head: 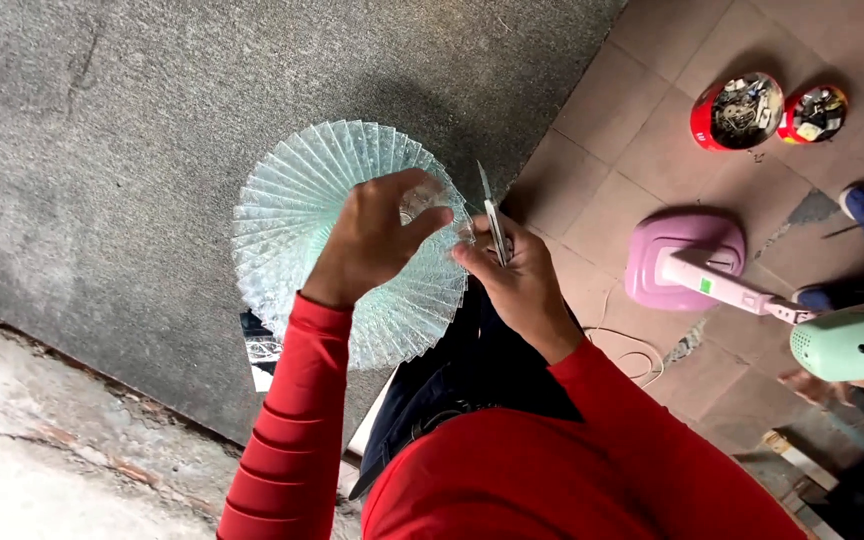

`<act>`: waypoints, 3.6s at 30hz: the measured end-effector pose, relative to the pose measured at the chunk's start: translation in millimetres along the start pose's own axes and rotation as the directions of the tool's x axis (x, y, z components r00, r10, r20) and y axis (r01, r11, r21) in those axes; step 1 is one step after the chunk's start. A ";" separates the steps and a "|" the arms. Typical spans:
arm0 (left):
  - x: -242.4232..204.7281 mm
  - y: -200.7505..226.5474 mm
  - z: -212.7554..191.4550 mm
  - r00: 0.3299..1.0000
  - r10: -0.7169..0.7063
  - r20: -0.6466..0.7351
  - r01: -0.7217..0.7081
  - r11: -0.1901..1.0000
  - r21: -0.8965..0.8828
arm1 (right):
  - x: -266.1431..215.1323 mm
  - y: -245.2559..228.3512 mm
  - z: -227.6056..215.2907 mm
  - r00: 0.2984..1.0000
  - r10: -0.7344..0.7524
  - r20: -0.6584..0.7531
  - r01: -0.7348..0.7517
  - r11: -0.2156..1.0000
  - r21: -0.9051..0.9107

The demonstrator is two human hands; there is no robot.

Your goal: Arranging thin glass plates into a spiral sculpture on a base and using a utility knife for adjustments

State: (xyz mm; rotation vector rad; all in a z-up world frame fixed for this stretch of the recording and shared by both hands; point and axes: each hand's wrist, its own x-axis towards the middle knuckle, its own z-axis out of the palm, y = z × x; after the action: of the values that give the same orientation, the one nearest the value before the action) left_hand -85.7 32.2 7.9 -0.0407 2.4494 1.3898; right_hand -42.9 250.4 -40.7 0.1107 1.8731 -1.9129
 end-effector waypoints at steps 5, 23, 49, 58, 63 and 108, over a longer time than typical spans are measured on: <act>-0.5 0.6 -2.2 0.999 -0.023 -0.027 0.021 0.996 -0.083 | -0.4 -4.5 2.4 1.000 0.017 0.012 -0.017 0.999 0.039; 0.8 8.2 -9.5 0.999 -0.034 -0.008 0.031 0.969 -0.244 | -0.2 8.8 3.4 0.998 0.049 0.041 -0.051 0.997 0.066; 0.3 8.4 -6.8 0.993 -0.075 -0.096 0.043 0.954 -0.297 | 2.4 26.9 4.1 0.997 0.073 0.025 -0.075 0.994 0.080; -2.8 12.8 -4.4 0.991 0.019 -0.130 -0.044 0.980 -0.194 | 25.3 19.2 5.0 0.999 0.017 0.049 -0.017 1.000 0.004; -2.9 9.7 0.7 0.981 0.065 -0.182 -0.090 0.987 -0.130 | 20.3 0.1 16.4 0.996 -0.091 -0.024 0.089 0.994 -0.059; 10.8 5.0 9.1 0.969 -0.116 -0.218 0.072 0.977 -0.199 | 23.2 -10.7 28.4 0.984 -0.176 -0.036 0.172 0.981 -0.090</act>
State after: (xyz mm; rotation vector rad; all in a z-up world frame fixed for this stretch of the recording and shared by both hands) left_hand -94.4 43.9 4.5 -0.3774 2.4456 1.6521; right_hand -60.3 216.5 -37.3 -0.0402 2.0517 -1.9523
